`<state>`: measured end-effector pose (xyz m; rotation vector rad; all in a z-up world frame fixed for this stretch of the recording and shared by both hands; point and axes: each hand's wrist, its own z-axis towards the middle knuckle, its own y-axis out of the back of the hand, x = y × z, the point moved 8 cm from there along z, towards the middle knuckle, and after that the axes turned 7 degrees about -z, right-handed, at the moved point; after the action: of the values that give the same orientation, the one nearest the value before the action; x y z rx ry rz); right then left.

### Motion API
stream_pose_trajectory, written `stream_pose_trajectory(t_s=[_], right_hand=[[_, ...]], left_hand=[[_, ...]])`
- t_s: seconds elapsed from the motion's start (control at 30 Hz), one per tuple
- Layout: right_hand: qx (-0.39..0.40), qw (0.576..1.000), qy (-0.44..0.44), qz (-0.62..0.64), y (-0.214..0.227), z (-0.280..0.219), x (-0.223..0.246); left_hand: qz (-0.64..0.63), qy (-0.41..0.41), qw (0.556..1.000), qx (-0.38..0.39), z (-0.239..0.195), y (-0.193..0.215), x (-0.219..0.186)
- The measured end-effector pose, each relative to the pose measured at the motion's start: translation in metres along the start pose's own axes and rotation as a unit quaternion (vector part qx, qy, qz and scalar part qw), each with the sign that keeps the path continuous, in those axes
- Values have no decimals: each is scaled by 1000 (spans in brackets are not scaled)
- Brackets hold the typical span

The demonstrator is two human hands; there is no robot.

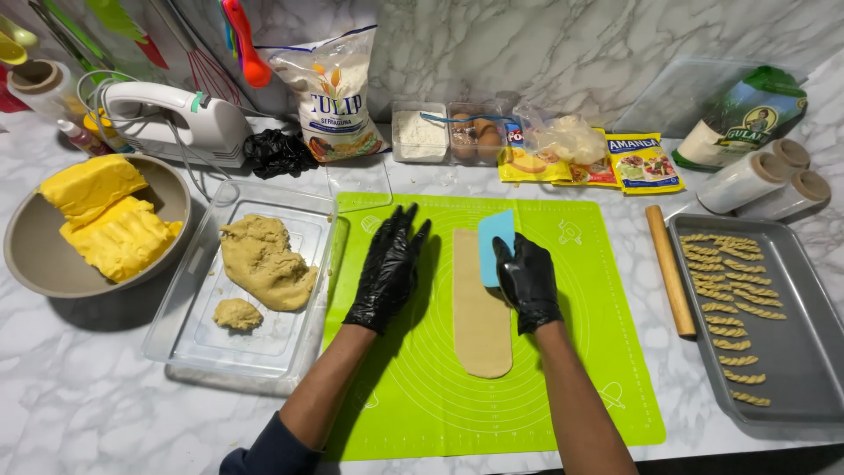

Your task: Rolling out a piece of dough and cutting it into thin strips using a plastic scraper on a silicone mat.

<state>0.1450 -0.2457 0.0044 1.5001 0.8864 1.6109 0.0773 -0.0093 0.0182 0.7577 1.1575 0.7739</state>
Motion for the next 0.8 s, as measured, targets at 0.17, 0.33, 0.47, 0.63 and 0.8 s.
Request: stream_pose_trajectory(t_s=[0.17,0.33,0.47,0.63,0.8], right_hand=[[1,998,39,-39,-28,20,26],[51,996,20,-75,-29,19,39],[61,993,15,-98,-33,20,37],[68,993,9,-94,-26,17,50],[79,991,5,-104,-23,14,57]], left_hand=[[-41,-50,996,59,29,-62,17],[-13,-59,996,63,26,-65,16],[-33,-73,996,42,24,-63,15],[-43,-88,995,4,20,-54,11],[-46,-80,995,23,20,-54,10]])
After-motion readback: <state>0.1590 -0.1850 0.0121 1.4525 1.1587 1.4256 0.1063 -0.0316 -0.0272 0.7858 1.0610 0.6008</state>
